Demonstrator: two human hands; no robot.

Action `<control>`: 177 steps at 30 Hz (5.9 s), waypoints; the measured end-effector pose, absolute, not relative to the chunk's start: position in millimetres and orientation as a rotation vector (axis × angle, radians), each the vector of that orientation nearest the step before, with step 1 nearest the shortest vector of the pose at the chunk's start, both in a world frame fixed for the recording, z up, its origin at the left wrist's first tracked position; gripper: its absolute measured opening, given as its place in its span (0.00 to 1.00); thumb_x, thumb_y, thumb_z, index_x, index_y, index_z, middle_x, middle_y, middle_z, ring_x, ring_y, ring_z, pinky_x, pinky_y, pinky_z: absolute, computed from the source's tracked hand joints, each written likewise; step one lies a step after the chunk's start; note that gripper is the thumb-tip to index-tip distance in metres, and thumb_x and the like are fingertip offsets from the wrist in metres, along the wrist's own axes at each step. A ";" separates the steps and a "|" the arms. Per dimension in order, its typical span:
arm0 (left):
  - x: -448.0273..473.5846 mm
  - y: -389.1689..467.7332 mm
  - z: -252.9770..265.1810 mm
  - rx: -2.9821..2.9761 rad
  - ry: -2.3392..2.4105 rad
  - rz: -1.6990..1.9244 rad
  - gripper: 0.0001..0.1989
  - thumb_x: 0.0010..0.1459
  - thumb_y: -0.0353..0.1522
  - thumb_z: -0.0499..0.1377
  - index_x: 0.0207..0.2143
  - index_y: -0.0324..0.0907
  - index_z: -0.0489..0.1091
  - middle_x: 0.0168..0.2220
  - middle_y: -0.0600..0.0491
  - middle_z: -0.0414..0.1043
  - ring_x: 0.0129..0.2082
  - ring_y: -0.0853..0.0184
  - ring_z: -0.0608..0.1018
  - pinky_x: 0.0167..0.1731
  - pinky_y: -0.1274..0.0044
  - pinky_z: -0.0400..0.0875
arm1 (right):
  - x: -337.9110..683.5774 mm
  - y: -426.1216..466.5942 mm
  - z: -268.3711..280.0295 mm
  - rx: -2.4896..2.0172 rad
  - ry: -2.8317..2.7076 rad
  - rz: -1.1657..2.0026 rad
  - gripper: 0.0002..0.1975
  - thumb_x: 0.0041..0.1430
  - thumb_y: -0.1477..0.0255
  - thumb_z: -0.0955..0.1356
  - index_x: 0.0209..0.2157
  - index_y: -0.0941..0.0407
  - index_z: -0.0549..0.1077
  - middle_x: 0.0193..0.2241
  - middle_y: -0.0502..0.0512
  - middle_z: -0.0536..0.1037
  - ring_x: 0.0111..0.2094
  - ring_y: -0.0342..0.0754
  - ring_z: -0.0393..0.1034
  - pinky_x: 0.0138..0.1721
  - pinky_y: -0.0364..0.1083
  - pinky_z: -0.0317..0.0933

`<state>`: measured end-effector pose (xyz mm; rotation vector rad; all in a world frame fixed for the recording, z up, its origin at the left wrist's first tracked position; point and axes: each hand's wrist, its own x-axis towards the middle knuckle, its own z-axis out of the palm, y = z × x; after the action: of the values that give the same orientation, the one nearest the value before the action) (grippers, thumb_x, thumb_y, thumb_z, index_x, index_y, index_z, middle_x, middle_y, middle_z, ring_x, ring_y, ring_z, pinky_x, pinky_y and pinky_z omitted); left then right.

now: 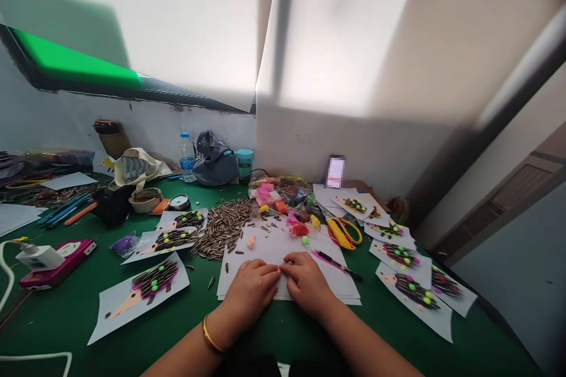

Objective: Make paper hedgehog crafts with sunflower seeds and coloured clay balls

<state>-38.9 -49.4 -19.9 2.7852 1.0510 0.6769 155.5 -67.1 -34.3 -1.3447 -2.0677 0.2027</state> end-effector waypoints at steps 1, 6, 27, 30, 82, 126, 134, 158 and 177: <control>-39.1 -49.1 -20.2 2.788 1.044 0.672 0.14 0.57 0.28 0.58 0.46 0.48 0.73 0.44 0.51 0.77 0.43 0.60 0.75 0.45 0.66 0.68 | 155.7 -66.9 -34.3 -1.343 -2.062 0.205 0.20 0.51 0.82 0.64 0.42 0.51 0.79 0.43 0.56 0.75 0.46 0.52 0.67 0.49 0.52 0.63; -41.4 -47.6 -22.6 2.729 1.096 0.647 0.15 0.56 0.27 0.58 0.47 0.46 0.72 0.46 0.50 0.76 0.44 0.59 0.75 0.47 0.66 0.70 | 156.7 -67.3 -33.9 -1.331 -2.028 0.209 0.22 0.50 0.83 0.64 0.43 0.52 0.78 0.42 0.56 0.75 0.45 0.51 0.67 0.48 0.51 0.63; -37.1 -50.3 -24.3 2.711 1.198 0.531 0.17 0.56 0.31 0.60 0.49 0.44 0.69 0.50 0.48 0.70 0.49 0.56 0.71 0.50 0.64 0.68 | 156.5 -67.4 -33.8 -1.359 -2.046 0.220 0.24 0.47 0.84 0.64 0.42 0.50 0.79 0.44 0.55 0.74 0.46 0.52 0.65 0.50 0.52 0.61; -36.5 -49.8 -23.8 2.717 1.195 0.520 0.17 0.56 0.31 0.60 0.49 0.43 0.69 0.50 0.48 0.70 0.49 0.56 0.71 0.50 0.63 0.68 | 155.2 -67.9 -33.6 -1.372 -2.080 0.221 0.24 0.47 0.84 0.64 0.43 0.48 0.79 0.44 0.55 0.74 0.47 0.53 0.65 0.50 0.53 0.61; -34.6 -52.6 -17.3 2.718 1.223 0.491 0.16 0.58 0.35 0.59 0.50 0.46 0.68 0.48 0.49 0.69 0.48 0.58 0.70 0.51 0.64 0.65 | 155.6 -66.0 -32.7 -1.458 -2.016 0.323 0.21 0.49 0.82 0.63 0.40 0.49 0.80 0.46 0.54 0.73 0.50 0.52 0.63 0.53 0.52 0.56; -30.9 -49.6 -16.1 2.699 1.259 0.504 0.15 0.59 0.38 0.58 0.49 0.47 0.69 0.47 0.49 0.68 0.47 0.58 0.71 0.51 0.63 0.63 | 156.2 -64.7 -31.5 -1.472 -1.986 0.333 0.25 0.49 0.83 0.62 0.47 0.54 0.77 0.44 0.57 0.74 0.48 0.52 0.64 0.52 0.51 0.58; -33.2 -47.8 -19.7 2.656 1.234 0.593 0.11 0.60 0.35 0.57 0.46 0.44 0.69 0.46 0.49 0.70 0.46 0.59 0.71 0.50 0.65 0.65 | 154.9 -66.0 -31.3 -1.491 -2.046 0.336 0.21 0.49 0.82 0.64 0.42 0.49 0.79 0.45 0.53 0.73 0.49 0.52 0.63 0.52 0.51 0.57; -35.3 -45.5 -25.1 2.621 1.215 0.671 0.10 0.63 0.32 0.54 0.42 0.41 0.73 0.45 0.47 0.72 0.45 0.59 0.73 0.48 0.66 0.69 | 152.9 -67.7 -28.1 -1.506 -2.097 0.351 0.22 0.51 0.79 0.64 0.45 0.46 0.77 0.50 0.53 0.71 0.52 0.52 0.61 0.55 0.52 0.53; -34.5 -46.5 -19.9 2.597 1.210 0.605 0.10 0.62 0.33 0.54 0.43 0.44 0.72 0.44 0.49 0.71 0.44 0.60 0.71 0.48 0.66 0.68 | 155.8 -64.0 -32.2 -1.508 -2.005 0.349 0.22 0.49 0.81 0.63 0.43 0.50 0.79 0.47 0.55 0.73 0.51 0.53 0.63 0.54 0.52 0.55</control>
<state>-34.5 -46.5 -19.9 2.5975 1.2100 0.6055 155.8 -64.0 -32.2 -1.5076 -2.0045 0.3488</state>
